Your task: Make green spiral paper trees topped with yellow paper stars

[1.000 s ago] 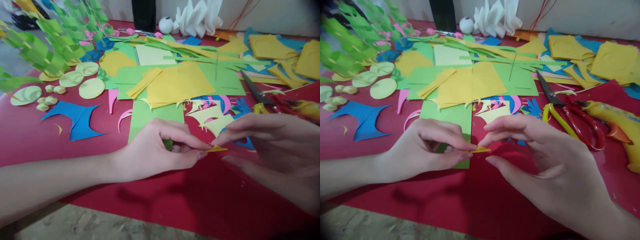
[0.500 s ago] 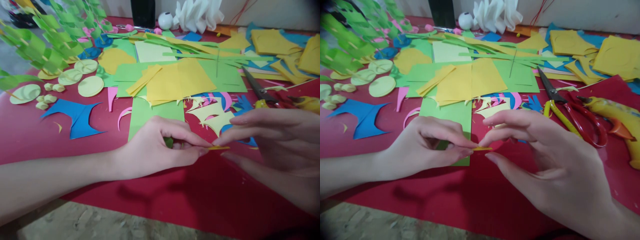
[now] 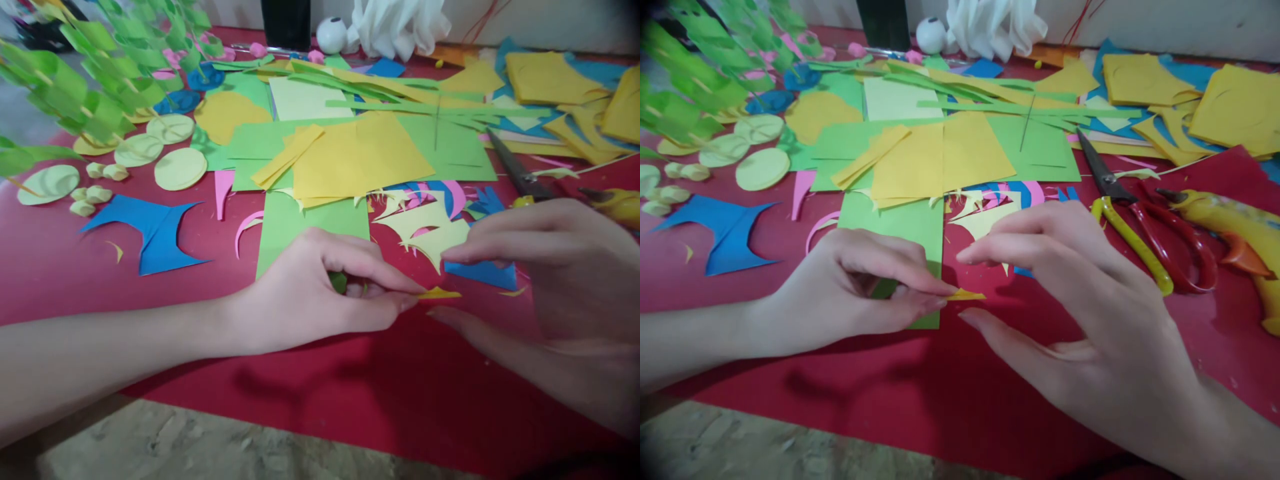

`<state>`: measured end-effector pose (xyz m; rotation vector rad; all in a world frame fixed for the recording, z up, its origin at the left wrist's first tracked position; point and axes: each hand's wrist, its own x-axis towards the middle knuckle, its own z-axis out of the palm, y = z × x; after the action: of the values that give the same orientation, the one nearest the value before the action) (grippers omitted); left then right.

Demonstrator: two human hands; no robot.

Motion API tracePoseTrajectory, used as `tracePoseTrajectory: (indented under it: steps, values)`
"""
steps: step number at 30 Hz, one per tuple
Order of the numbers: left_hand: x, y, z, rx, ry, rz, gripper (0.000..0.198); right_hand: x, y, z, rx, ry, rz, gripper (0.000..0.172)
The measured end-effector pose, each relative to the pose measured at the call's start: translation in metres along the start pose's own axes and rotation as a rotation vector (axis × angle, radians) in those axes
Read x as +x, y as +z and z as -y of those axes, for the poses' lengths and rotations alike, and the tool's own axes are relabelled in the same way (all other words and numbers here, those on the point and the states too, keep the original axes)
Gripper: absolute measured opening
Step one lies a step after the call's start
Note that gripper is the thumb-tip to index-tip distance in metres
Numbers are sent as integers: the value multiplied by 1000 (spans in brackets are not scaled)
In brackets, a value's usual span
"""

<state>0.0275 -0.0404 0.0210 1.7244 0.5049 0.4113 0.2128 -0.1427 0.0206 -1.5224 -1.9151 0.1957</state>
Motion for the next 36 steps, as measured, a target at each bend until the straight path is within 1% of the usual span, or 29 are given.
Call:
tracePoseTrajectory:
  steps: [2, 5, 11, 17, 26, 32, 36]
  values:
    - [0, 0, 0, 6, 12, 6, 16, 2, -2, -1, -55, -46, 36, 24]
    - [0, 0, 1, 21, 13, 18, 15, 4, -2, -1, -28, -79, 27, 15]
    - [0, -1, 1, 41, 20, 57, 14, 5, 1, -1, 109, -13, 93, 9]
    - [0, 0, 1, 44, 15, 68, 15, 5, 2, 0, 134, -8, 107, 5]
    - [0, 0, 1, 42, 8, 79, 14, 9, 1, 3, 74, -47, 95, 8]
    - [0, -1, 1, 50, -4, 89, 15, 11, -3, 3, 2, -149, 81, 8]
    - [0, -1, 2, 61, -7, 96, 15, 12, -2, 1, -22, -168, 66, 9]
